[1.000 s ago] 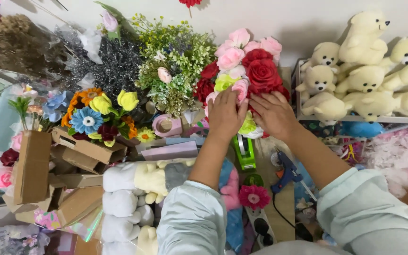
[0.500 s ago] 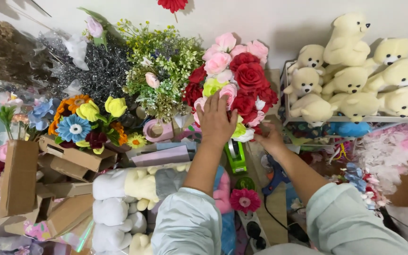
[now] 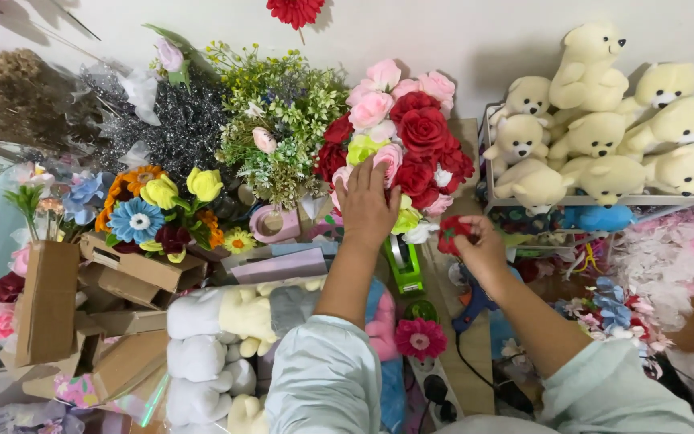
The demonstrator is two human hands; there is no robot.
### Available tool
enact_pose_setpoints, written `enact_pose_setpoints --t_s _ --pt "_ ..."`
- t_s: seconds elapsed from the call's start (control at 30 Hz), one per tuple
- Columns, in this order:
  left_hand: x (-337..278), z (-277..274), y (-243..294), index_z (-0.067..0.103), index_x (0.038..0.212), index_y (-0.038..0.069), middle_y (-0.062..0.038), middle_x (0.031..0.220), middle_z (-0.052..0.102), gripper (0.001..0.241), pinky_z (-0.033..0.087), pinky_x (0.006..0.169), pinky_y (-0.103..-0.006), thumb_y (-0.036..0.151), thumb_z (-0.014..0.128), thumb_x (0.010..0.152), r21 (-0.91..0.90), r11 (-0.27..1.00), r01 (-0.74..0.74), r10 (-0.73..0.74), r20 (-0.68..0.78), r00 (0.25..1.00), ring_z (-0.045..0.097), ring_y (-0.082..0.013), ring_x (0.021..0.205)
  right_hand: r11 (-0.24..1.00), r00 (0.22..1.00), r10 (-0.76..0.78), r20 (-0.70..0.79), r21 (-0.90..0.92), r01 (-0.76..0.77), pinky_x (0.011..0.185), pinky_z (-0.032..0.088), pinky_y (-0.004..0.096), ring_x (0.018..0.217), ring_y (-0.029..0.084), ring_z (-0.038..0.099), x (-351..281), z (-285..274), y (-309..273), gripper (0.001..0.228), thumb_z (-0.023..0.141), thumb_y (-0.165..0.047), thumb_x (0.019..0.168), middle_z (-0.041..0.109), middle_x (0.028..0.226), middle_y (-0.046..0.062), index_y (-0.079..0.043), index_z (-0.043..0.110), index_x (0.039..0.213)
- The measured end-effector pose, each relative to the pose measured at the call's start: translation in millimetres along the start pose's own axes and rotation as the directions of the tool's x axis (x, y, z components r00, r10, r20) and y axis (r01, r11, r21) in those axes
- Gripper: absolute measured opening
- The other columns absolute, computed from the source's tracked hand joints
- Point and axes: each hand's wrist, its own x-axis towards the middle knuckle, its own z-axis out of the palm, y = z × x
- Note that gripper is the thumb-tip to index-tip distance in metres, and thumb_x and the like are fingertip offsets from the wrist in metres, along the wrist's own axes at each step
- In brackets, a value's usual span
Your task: The person arranges artificial flowers and teddy bears on a cluttered table. They pick up red and pink flowers to adjust a bouquet and repeatedly move small white teddy bears from a plastic bag to a wire rack.
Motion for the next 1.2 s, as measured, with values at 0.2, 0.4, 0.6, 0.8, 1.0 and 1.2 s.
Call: enact_pose_setpoints --t_s 0.2,0.4,0.6,0.8,1.0,1.2 --pt "-0.5 -4.4 4.3 0.055 0.138 0.020 -0.010 0.151 0.050 0.055 0.023 0.114 -0.0690 0.037 0.074 0.088 -0.027 0.999 -0.029 0.028 -0.059 0.998 0.043 -0.0328 0.143 0.994 0.999 -0.043 -0.012 -0.097 0.042 0.076 0.056 0.042 0.090 0.029 0.072 -35.0 -44.3 7.8 0.040 0.071 -0.013 0.083 0.075 0.094 0.011 -0.015 0.068 0.123" --pt "-23.6 -44.3 49.3 0.061 0.135 0.014 -0.019 0.158 0.042 0.046 0.004 0.120 -0.0682 0.043 0.063 0.099 -0.096 0.983 -0.158 0.113 -0.359 0.926 0.030 -0.0411 0.151 0.961 0.979 -0.202 -0.039 -0.199 0.191 0.073 0.059 0.042 0.086 0.035 0.072 -63.5 -71.8 -28.0 0.037 0.070 -0.013 0.090 0.074 0.092 0.018 -0.011 0.067 0.127" --pt "-87.7 -42.8 89.5 0.074 0.095 0.017 -0.004 0.097 0.065 0.024 0.042 0.085 -0.0450 0.039 0.065 0.096 -0.146 0.902 -0.406 0.394 -0.106 0.913 0.058 -0.0281 0.091 0.764 0.761 -0.621 -0.186 -0.360 0.536 0.056 0.054 0.032 0.064 0.025 0.067 -69.4 -85.1 -12.9 0.038 0.079 -0.007 0.082 0.067 0.070 0.008 -0.017 0.078 0.119" --pt "-99.1 -44.0 89.9 0.071 0.098 0.011 -0.006 0.076 0.060 0.013 0.042 0.075 -0.0386 0.020 0.062 0.100 -0.447 0.871 -0.205 0.234 0.010 0.972 0.057 -0.0284 0.077 0.514 0.453 -0.858 -0.243 -0.428 0.744 0.088 0.054 0.043 0.105 0.035 0.062 -60.5 -109.5 -27.7 0.060 0.092 -0.013 0.080 0.064 0.120 0.020 0.004 0.064 0.131" --pt "-79.8 -71.4 91.5 0.068 0.104 0.009 -0.009 0.091 0.066 0.012 0.044 0.082 -0.0413 0.014 0.057 0.105 -0.512 0.803 -0.305 0.309 -0.080 0.948 0.056 -0.0293 0.086 0.487 0.485 -0.870 -0.087 -0.301 0.820 0.090 0.059 0.041 0.113 0.038 0.067 -72.1 -119.7 -89.3 0.043 0.079 -0.006 0.096 0.064 0.123 0.028 0.009 0.060 0.132" --pt "-10.3 -88.2 64.8 0.036 0.158 0.007 -0.013 0.168 0.030 0.061 0.016 0.130 -0.0545 0.043 0.036 0.109 -0.276 0.949 -0.154 0.175 0.054 0.983 0.018 -0.0342 0.159 0.337 0.302 -0.941 -0.149 -0.382 0.860 0.079 0.058 0.042 0.110 0.048 0.067 -38.8 -129.8 -155.2 0.048 0.088 0.009 0.094 0.063 0.118 0.034 0.014 0.059 0.131"
